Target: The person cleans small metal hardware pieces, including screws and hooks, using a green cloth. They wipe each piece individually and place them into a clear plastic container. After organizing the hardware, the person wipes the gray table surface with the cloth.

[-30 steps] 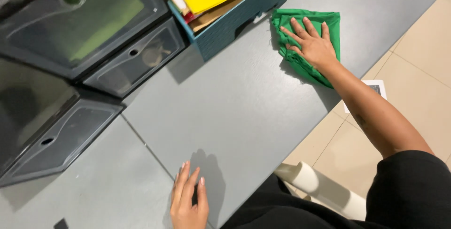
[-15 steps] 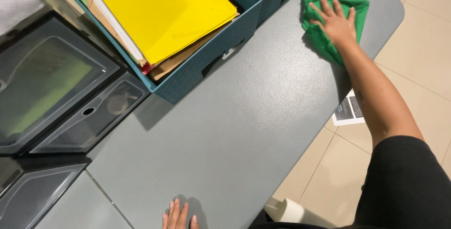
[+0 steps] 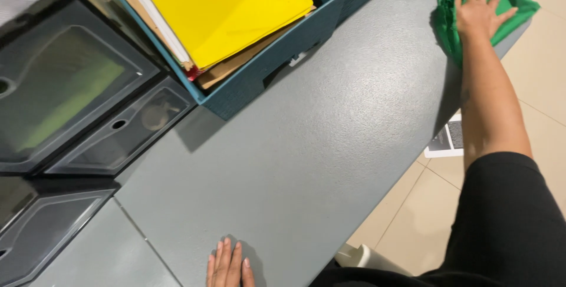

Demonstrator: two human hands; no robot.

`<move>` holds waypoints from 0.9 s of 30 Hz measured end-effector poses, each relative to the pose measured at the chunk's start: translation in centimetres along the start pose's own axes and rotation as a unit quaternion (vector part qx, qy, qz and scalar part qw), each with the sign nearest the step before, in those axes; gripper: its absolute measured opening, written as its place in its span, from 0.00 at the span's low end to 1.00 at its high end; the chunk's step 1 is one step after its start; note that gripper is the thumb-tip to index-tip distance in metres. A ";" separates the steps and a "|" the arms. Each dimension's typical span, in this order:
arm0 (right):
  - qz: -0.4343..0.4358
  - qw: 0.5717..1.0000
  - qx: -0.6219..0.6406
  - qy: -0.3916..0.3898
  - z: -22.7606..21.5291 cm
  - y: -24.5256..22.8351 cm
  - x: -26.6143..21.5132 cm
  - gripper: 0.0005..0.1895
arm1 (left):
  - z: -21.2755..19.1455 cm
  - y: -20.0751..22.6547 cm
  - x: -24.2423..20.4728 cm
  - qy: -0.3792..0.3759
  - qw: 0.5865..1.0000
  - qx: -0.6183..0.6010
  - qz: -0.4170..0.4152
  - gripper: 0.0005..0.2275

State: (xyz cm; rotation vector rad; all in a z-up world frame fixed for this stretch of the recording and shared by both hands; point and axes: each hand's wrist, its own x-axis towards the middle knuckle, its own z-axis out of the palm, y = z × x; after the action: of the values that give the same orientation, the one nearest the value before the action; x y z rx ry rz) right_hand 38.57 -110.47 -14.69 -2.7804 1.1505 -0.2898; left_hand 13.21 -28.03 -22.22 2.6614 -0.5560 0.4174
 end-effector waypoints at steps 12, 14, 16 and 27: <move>-0.047 0.998 0.029 -0.003 -2.1 -0.7 -12.6 0.32 | -9.1 7.8 7.5 -0.004 0.996 -0.089 -0.031 0.14; -0.073 0.997 0.023 -0.025 -3.3 -2.9 -15.5 0.33 | -9.9 8.4 7.9 0.015 0.994 -0.104 -0.044 0.14; -0.107 0.994 0.017 -0.033 -3.6 -5.1 -18.1 0.33 | -10.4 8.6 8.1 0.005 0.994 -0.101 -0.043 0.14; -0.337 0.939 -0.014 -0.070 -5.0 -21.6 -34.4 0.33 | -12.0 9.0 8.1 -0.035 0.991 -0.116 -0.055 0.16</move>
State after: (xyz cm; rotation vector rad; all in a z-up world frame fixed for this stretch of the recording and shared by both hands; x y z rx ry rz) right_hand 28.43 -71.09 -10.40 -3.0614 0.1350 -0.1244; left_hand 13.98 -33.07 -5.98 2.4760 -0.4459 0.2129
